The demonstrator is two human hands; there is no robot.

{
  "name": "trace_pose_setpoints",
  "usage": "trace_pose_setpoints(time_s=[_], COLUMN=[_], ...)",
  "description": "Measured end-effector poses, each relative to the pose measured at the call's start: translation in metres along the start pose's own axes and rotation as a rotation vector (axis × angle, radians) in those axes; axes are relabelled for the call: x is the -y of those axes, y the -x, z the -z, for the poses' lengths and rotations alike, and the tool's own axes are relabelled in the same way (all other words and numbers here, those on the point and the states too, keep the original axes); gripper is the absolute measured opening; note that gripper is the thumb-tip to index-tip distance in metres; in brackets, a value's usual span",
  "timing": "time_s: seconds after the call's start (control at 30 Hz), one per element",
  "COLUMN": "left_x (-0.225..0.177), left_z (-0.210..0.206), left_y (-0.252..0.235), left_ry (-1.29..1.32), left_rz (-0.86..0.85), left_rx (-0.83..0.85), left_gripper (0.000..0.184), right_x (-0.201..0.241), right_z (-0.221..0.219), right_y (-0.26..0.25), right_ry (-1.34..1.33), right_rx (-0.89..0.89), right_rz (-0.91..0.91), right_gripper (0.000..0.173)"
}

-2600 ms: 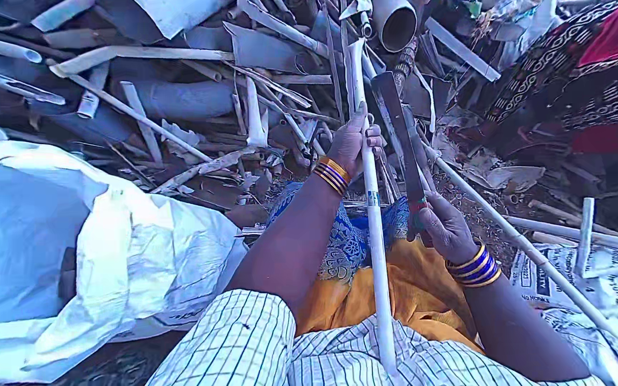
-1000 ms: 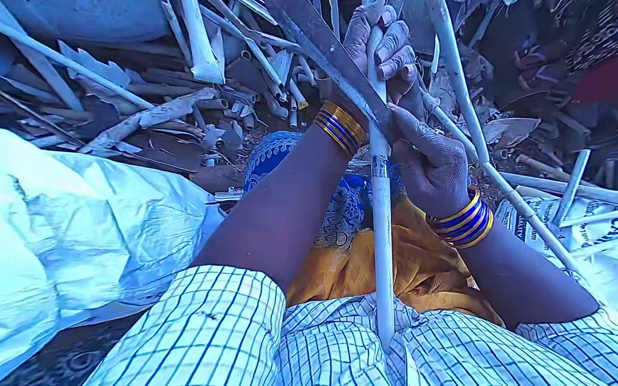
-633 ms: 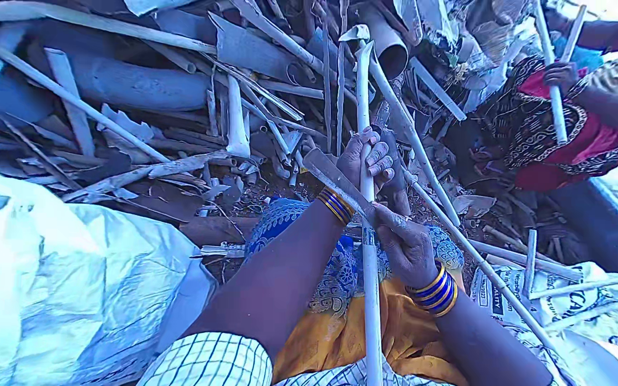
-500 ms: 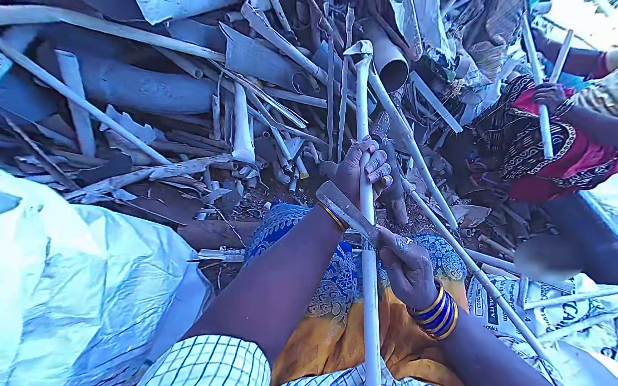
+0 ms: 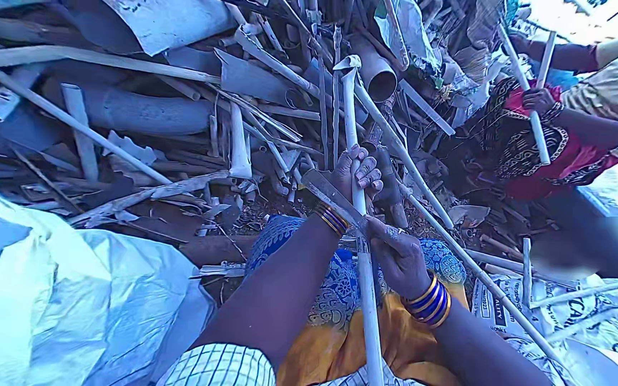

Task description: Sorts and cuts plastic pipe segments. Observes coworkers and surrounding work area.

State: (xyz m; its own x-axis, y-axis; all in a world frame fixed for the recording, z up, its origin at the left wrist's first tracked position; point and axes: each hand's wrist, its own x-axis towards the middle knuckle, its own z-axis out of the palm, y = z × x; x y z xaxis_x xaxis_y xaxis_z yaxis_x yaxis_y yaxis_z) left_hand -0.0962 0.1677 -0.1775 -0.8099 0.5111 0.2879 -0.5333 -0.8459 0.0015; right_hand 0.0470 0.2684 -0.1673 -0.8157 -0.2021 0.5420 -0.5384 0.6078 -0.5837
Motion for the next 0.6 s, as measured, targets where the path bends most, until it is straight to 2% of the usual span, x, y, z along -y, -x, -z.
trace_pose_setpoints(time_s=[0.13, 0.23, 0.43, 0.6], left_x=[0.001, 0.002, 0.006, 0.002], left_z=[0.002, -0.003, -0.013, -0.015], left_y=[0.001, 0.002, 0.003, 0.000], left_ry=[0.002, -0.059, -0.158, -0.362], left_rz=[0.000, 0.011, 0.037, 0.023], left_rx=[0.020, -0.041, -0.157, -0.289], left_gripper=[0.046, 0.049, 0.048, 0.039], right_x=[0.002, 0.008, -0.004, 0.008], right_z=[0.001, 0.007, 0.005, 0.017], right_y=[0.008, 0.023, -0.004, 0.032], right_ry=[0.012, 0.063, 0.131, 0.141], right_rx=[0.027, 0.051, -0.013, 0.100], right_rz=[0.036, 0.048, -0.021, 0.047], right_gripper=[0.036, 0.037, 0.036, 0.035])
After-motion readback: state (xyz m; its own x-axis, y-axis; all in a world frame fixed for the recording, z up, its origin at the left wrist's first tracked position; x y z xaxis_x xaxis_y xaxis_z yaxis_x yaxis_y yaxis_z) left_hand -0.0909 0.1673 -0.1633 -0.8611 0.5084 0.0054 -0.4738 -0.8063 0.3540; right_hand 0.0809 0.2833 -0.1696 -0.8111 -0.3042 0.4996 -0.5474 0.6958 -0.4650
